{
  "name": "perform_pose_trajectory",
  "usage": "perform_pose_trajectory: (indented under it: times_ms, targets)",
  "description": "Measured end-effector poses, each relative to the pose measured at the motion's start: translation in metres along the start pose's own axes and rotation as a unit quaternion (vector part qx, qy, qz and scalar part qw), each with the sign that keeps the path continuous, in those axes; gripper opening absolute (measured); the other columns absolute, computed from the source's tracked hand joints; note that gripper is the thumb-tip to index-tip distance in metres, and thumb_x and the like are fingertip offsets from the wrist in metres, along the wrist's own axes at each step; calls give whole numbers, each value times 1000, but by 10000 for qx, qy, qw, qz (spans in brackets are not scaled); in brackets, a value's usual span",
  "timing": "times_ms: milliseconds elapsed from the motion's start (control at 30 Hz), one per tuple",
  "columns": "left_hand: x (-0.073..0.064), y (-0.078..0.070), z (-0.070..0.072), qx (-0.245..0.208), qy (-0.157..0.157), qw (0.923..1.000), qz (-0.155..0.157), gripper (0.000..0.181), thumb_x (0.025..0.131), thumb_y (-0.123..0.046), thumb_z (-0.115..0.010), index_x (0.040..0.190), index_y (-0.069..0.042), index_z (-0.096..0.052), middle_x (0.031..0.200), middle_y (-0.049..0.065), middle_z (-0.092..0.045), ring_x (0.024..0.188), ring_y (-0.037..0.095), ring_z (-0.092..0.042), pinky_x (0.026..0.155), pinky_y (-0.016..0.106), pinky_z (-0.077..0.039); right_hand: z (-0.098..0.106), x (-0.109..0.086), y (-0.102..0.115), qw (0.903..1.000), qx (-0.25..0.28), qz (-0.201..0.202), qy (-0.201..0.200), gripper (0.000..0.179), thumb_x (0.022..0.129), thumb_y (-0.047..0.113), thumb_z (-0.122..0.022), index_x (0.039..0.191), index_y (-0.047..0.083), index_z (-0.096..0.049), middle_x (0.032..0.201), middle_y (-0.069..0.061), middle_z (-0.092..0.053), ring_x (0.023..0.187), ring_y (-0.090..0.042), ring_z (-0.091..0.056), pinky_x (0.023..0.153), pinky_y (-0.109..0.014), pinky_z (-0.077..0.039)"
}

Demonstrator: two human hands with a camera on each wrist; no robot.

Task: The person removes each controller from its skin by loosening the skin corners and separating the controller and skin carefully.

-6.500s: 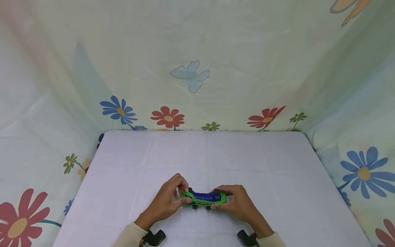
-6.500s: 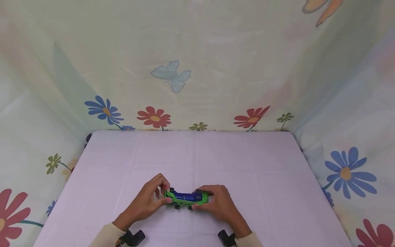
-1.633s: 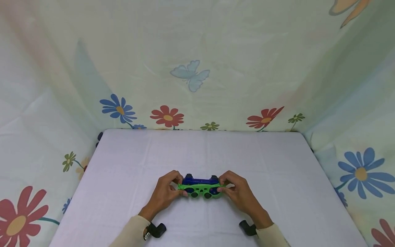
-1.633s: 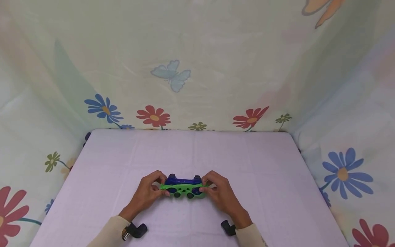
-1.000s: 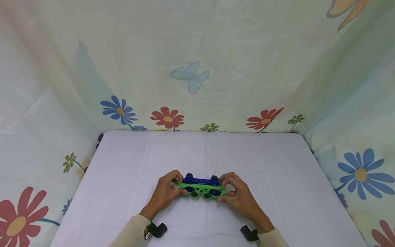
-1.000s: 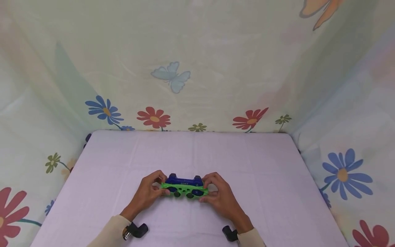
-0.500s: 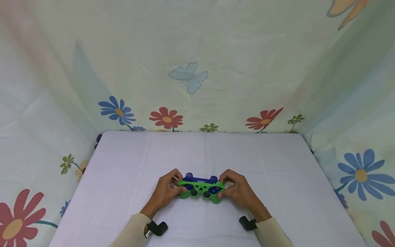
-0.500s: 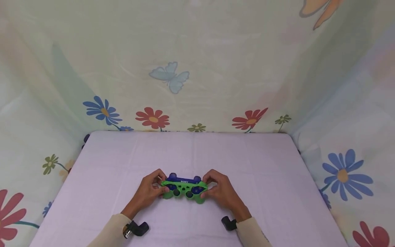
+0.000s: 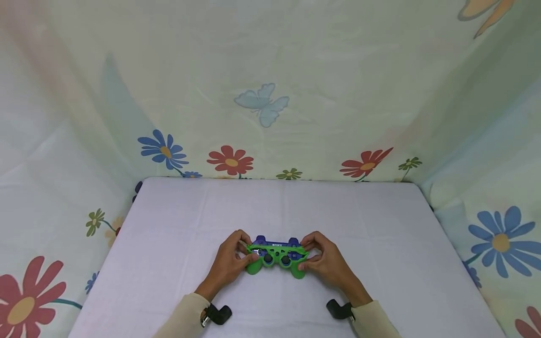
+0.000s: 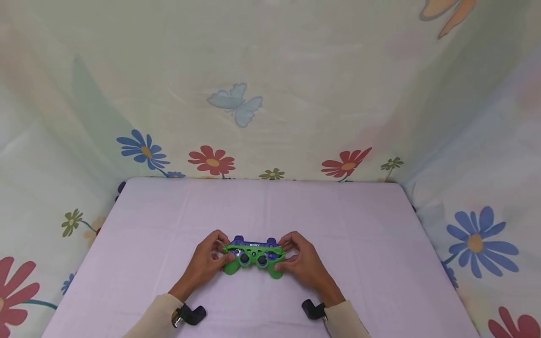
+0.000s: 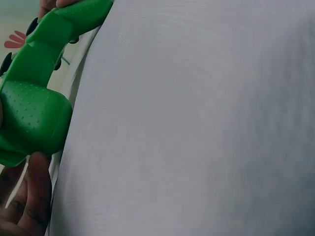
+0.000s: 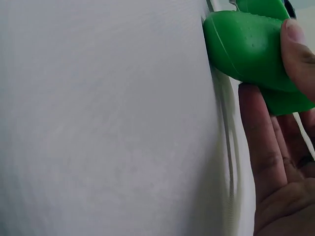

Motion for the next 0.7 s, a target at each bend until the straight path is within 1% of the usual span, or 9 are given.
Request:
perform_pose_trajectory:
  times_ms: [100, 233, 300, 400, 467, 533, 600, 700]
  targets:
    - [0, 2, -1, -205, 36, 9997, 101, 48, 81, -16, -94, 115, -24, -61, 111, -3, -65, 98, 13, -63, 70, 21, -52, 1, 1, 1, 9999, 77, 28, -58, 56, 74, 15, -98, 118, 12, -64, 114, -11, -69, 102, -15, -68, 76, -29, -64]
    - [2, 6, -4, -626, 156, 9977, 187, 55, 75, -8, -97, 115, -21, -61, 114, 1, -65, 99, 17, -62, 65, 20, -52, 3, 2, 1, 9995, 190, 212, -96, 50, 73, 13, -98, 112, 12, -67, 111, -12, -70, 98, -14, -69, 72, -28, -63]
    - [3, 6, -4, -729, 194, 9970, 162, 54, 75, -9, -97, 114, -20, -61, 113, 3, -64, 99, 18, -62, 65, 20, -52, 4, 2, 2, 9990, 252, 352, -90, 47, 73, 11, -97, 109, 11, -68, 110, -12, -71, 96, -14, -69, 70, -28, -62]
    - [5, 5, -3, -739, 200, 9970, 88, 50, 76, -12, -97, 111, -20, -62, 110, 3, -64, 98, 20, -63, 65, 20, -51, 4, 4, 1, 9984, 300, 476, -44, 45, 72, 9, -97, 106, 11, -68, 107, -12, -70, 93, -13, -70, 68, -27, -60]
    - [5, 3, -1, -663, 192, 9976, 6, 47, 76, -15, -96, 108, -20, -62, 107, 4, -64, 96, 20, -63, 65, 20, -50, 4, 6, 0, 9983, 311, 496, -11, 44, 71, 9, -98, 103, 11, -68, 104, -11, -70, 91, -13, -70, 67, -27, -59]
    - [6, 2, 0, -575, 199, 9981, -60, 43, 78, -18, -96, 105, -20, -62, 105, 3, -64, 95, 19, -64, 65, 21, -50, 5, 7, -2, 9987, 286, 421, -9, 40, 71, 9, -97, 100, 11, -69, 98, -9, -71, 86, -10, -69, 63, -26, -58]
    - [6, 1, -1, -569, 225, 9981, -75, 40, 79, -20, -94, 103, -19, -62, 103, 4, -64, 93, 18, -64, 63, 22, -53, 5, 8, -4, 9989, 261, 392, -17, 36, 72, 9, -97, 96, 10, -69, 94, -8, -70, 82, -8, -67, 60, -25, -56]
    - [6, 3, -2, -640, 221, 9977, -61, 36, 82, -20, -93, 100, -18, -61, 101, 7, -63, 91, 18, -65, 58, 27, -58, 5, 7, -5, 9989, 176, 429, -28, 29, 76, 9, -94, 91, 10, -70, 91, -5, -70, 81, -5, -64, 58, -25, -55]
Point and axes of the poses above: each hand's wrist, its own x-axis towards the middle knuckle, its own z-axis out of the back of the hand, y = z × x, the point moved 9 cm from there along x, towards the middle knuckle
